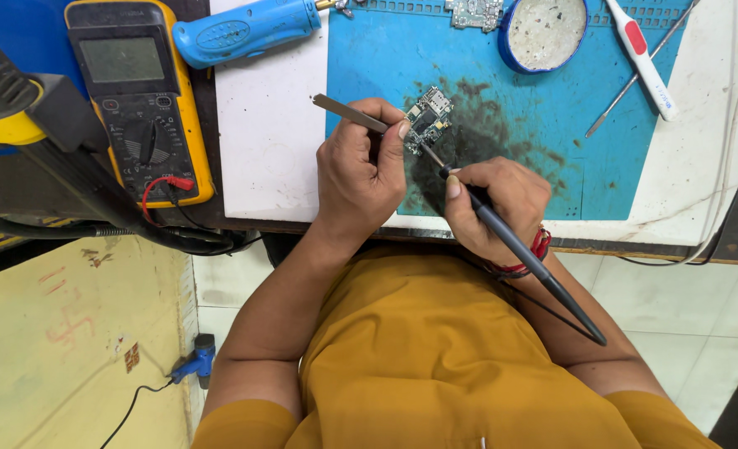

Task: The person holds a small circuit board with tweezers in one hand and a soldering iron in the other, soldering components on the board over a work mat. They repeatedly reposition the board and continue soldering different points throughout the episode.

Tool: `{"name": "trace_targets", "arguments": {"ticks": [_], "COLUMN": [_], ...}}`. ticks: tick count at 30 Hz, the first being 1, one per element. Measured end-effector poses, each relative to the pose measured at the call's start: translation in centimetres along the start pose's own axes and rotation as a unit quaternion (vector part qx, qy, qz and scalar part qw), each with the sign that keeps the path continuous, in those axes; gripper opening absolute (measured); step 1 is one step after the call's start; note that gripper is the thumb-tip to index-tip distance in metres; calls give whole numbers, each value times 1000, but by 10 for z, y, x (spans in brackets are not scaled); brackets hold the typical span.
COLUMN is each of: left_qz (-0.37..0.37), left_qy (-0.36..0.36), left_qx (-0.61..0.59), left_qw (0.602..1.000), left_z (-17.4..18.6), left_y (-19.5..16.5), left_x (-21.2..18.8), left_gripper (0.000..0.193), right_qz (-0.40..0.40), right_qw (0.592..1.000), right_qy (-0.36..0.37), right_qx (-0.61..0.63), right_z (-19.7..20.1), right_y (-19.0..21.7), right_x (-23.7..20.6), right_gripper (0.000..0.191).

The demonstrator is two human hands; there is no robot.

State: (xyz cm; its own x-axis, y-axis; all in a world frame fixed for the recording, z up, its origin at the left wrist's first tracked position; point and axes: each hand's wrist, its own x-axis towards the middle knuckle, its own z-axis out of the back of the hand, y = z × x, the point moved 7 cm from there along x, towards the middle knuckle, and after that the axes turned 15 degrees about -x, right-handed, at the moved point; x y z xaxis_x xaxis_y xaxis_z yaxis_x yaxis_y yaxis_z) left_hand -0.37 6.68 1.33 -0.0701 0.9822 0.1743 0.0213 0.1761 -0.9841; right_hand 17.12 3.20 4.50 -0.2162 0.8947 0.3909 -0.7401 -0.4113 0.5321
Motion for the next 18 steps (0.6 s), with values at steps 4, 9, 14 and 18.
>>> {"name": "trace_targets", "arguments": {"ticks": [4,9,14,18], "left_qz": [-19,-12,-5,-19], "left_qy": [9,10,10,9], "left_qx": [4,20,17,13], "left_qw": [1000,1000,1000,1000], "left_z": [-2,-1,-2,-2], "left_y": [-3,-1,-1,-3], "left_x": [-1,0,1,0], "left_gripper": [7,8,8,8], "right_qz": [2,-3,-4,-4], "right_qw": [1000,1000,1000,1000], "right_qy": [-10,-7,-12,-11], "right_qx": [-1,1,-12,-1], "right_z": [1,1,1,2], "right_y": [1,-1,1,0], "right_x": [0,0,-1,0], "right_gripper": [12,12,12,11]}}
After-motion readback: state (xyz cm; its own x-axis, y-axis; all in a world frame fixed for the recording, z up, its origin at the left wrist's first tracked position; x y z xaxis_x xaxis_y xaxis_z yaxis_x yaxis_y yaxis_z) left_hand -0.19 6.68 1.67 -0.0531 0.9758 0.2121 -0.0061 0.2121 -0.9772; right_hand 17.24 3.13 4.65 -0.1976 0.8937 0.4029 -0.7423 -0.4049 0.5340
